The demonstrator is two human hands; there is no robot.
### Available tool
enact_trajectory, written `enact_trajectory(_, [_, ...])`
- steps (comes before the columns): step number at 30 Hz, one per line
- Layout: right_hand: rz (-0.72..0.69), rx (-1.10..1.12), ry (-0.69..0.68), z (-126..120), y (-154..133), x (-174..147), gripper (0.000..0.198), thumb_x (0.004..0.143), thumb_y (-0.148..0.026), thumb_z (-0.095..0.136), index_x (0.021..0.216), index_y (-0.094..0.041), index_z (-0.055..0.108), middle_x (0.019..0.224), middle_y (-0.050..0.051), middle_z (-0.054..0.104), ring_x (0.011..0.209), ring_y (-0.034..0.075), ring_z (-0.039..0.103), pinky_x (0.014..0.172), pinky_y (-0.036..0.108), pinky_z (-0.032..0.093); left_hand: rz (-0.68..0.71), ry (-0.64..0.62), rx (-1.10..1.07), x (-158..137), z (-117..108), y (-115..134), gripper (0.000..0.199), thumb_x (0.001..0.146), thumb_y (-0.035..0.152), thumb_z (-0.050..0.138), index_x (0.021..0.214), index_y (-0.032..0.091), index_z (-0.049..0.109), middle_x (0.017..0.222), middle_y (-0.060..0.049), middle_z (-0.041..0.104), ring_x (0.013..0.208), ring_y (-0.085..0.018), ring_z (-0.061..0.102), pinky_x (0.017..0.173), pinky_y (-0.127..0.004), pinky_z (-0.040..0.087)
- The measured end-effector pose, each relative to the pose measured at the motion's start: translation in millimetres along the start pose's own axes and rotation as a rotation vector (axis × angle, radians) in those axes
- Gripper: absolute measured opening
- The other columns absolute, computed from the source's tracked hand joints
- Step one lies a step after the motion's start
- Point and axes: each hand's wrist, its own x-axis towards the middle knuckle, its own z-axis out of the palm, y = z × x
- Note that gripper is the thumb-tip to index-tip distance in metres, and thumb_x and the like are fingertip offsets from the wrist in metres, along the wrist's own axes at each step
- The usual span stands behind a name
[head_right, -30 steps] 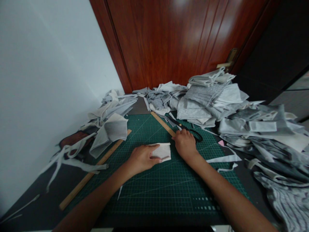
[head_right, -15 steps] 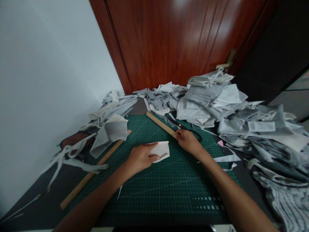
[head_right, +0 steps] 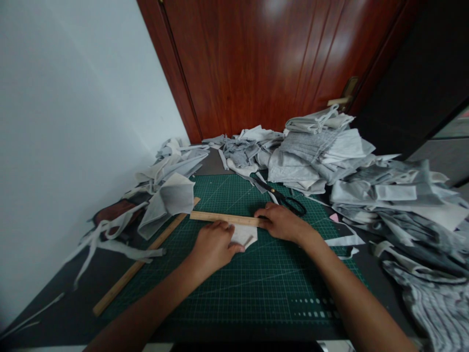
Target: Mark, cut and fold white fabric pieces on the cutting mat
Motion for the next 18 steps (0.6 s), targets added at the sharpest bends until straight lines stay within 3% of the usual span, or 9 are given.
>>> enact_trajectory(3, [-0.049,-0.053,-0.006,-3,-8,-2,0.028,0.095,-0.015,0.054,0.111,-0.025,0.075,0.096,0.007,0.066,0.091,0.022,0.063,0.086,0.032,0.045,0.062,0.072,0.023,0,-1,-1,0.047,0.081,0.058,0.077,0.102,0.016,0.071,0.105,-0.013,0.07,0.105,-0.034,0.062,0.088,-0.046,0.049])
enact_trajectory(6, [-0.05,-0.107,-0.012,-7,-19,-4,0.032,0.09,-0.013,0.06,0.114,-0.026,0.076,0.096,0.007,0.066,0.089,0.022,0.062,0.086,0.032,0.044,0.111,0.15,-0.012,0,1,-6,0.062,0.077,0.054,0.082,0.122,0.017,0.063,0.125,-0.013,0.063,0.117,-0.034,0.054,0.097,-0.049,0.044])
enact_trajectory(8, [-0.077,-0.123,-0.021,-7,-25,-4,0.027,0.092,-0.019,0.062,0.114,-0.026,0.076,0.094,0.007,0.066,0.088,0.022,0.062,0.085,0.033,0.043,0.163,0.138,-0.07,2,4,-11,0.065,0.079,0.051,0.081,0.131,0.018,0.057,0.132,-0.011,0.059,0.123,-0.032,0.05,0.102,-0.048,0.041])
enact_trajectory(10, [-0.096,-0.139,-0.014,-5,-28,-1,0.021,0.098,-0.025,0.057,0.103,-0.024,0.077,0.089,0.006,0.065,0.085,0.021,0.061,0.082,0.032,0.043,0.222,0.098,-0.11,3,5,-16,0.061,0.083,0.05,0.078,0.132,0.021,0.057,0.129,-0.008,0.06,0.122,-0.03,0.05,0.102,-0.046,0.041])
enact_trajectory(13, [-0.041,-0.188,0.027,4,-26,5,0.028,0.102,-0.027,0.052,0.088,-0.019,0.075,0.084,0.006,0.063,0.081,0.02,0.061,0.076,0.031,0.042,0.293,0.067,-0.1,4,4,-18,0.052,0.085,0.048,0.077,0.127,0.022,0.061,0.121,-0.007,0.061,0.119,-0.029,0.05,0.1,-0.043,0.042])
enact_trajectory(18, [-0.03,-0.106,0.045,15,-22,7,0.018,0.1,-0.029,0.058,0.1,-0.018,0.072,0.091,0.006,0.063,0.084,0.02,0.062,0.076,0.029,0.043,0.36,0.046,-0.017,2,0,-12,0.037,0.092,0.042,0.069,0.119,0.016,0.067,0.111,-0.008,0.063,0.113,-0.028,0.052,0.1,-0.044,0.044])
